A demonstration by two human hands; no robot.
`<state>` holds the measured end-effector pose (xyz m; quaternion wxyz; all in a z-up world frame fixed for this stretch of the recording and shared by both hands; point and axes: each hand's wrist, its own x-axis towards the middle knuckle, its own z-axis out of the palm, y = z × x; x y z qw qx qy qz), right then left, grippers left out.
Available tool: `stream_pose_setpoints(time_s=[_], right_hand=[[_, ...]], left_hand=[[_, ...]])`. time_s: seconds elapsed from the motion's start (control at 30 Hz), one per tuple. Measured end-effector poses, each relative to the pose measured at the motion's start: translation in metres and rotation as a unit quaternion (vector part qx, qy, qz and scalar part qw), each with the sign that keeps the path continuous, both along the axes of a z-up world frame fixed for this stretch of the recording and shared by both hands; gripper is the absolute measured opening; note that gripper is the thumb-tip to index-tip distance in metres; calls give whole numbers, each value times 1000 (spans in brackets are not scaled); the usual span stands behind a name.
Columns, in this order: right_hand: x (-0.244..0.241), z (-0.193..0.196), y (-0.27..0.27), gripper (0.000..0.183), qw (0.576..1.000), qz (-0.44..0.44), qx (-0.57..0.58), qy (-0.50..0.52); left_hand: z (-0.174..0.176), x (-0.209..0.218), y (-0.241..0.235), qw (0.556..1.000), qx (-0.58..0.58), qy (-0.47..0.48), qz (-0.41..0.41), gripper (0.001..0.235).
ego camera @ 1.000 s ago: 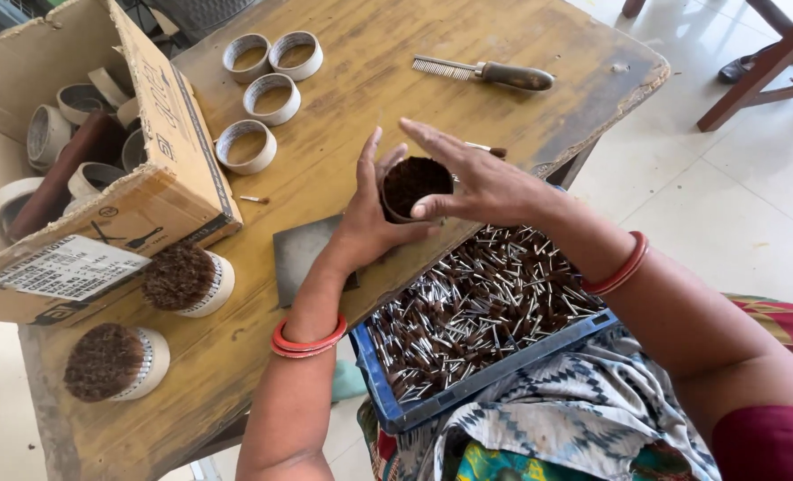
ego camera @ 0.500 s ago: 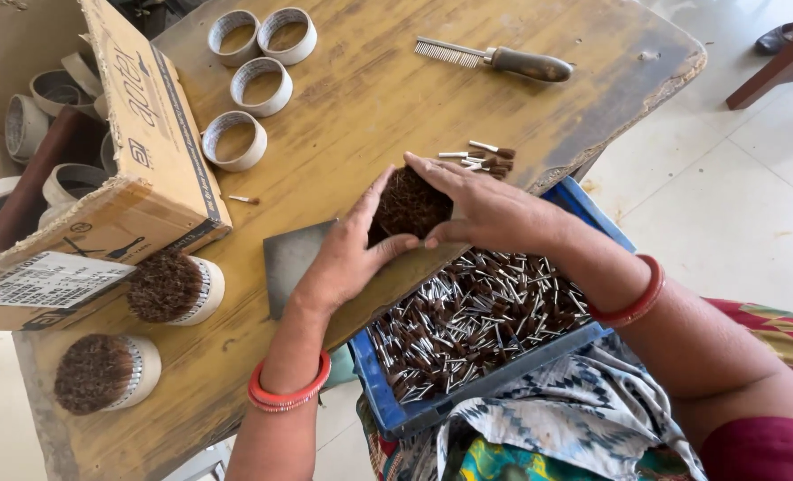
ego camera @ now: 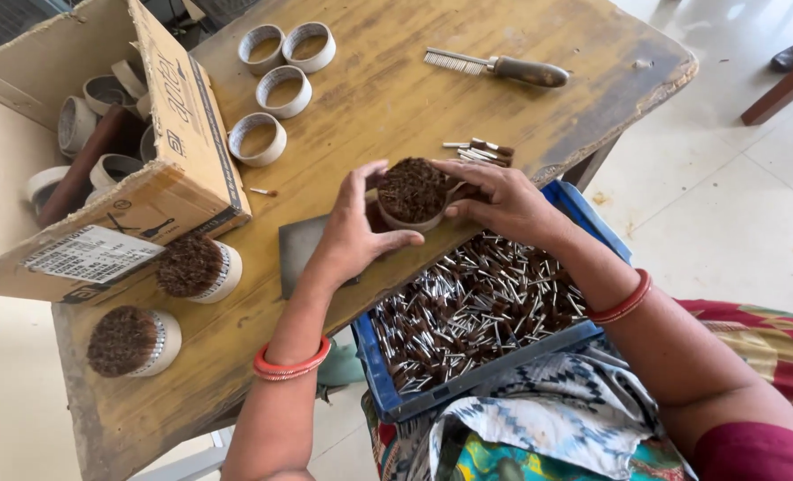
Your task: The person sits at a workbench assembling round brushes. They pick metal-handled brush components from a blue bin, insert them one at a time into the holes of a perforated round base, and press them in by hand, occasionally turning the base to reach empty holes and setting finished bases aside.
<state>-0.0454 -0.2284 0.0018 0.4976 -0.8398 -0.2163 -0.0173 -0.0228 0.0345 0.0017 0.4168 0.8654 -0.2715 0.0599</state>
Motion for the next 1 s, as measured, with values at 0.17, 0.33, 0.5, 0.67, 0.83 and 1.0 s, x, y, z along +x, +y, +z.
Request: stream_pose_setpoints(time_s=[0.17,0.33,0.5,0.67,0.83,1.0], right_hand=[[-15,-2,0,72,986,21,-51,-156],[-26,-15,13,57,911,3,-225,-346],[-24,-20,23,59,908,47,-235,-344],[-18,-20,27,59,902,48,-224,-366],[-16,-9,27,59,897,56,-229,-375],[-10,4,24,53,930,65,-168,-320]], left_hand=[[4,17,-25,996,22,20,-81,104],[-2,28,-30,990,36,17,-136,98],[-7,33,-26,988,9,28,-149,89],[-12,40,-24,989,14,2,-150,90],[-13,42,-25,990,8,17,-138,85],[-4,33,-28,989,-56,87,-109,85]])
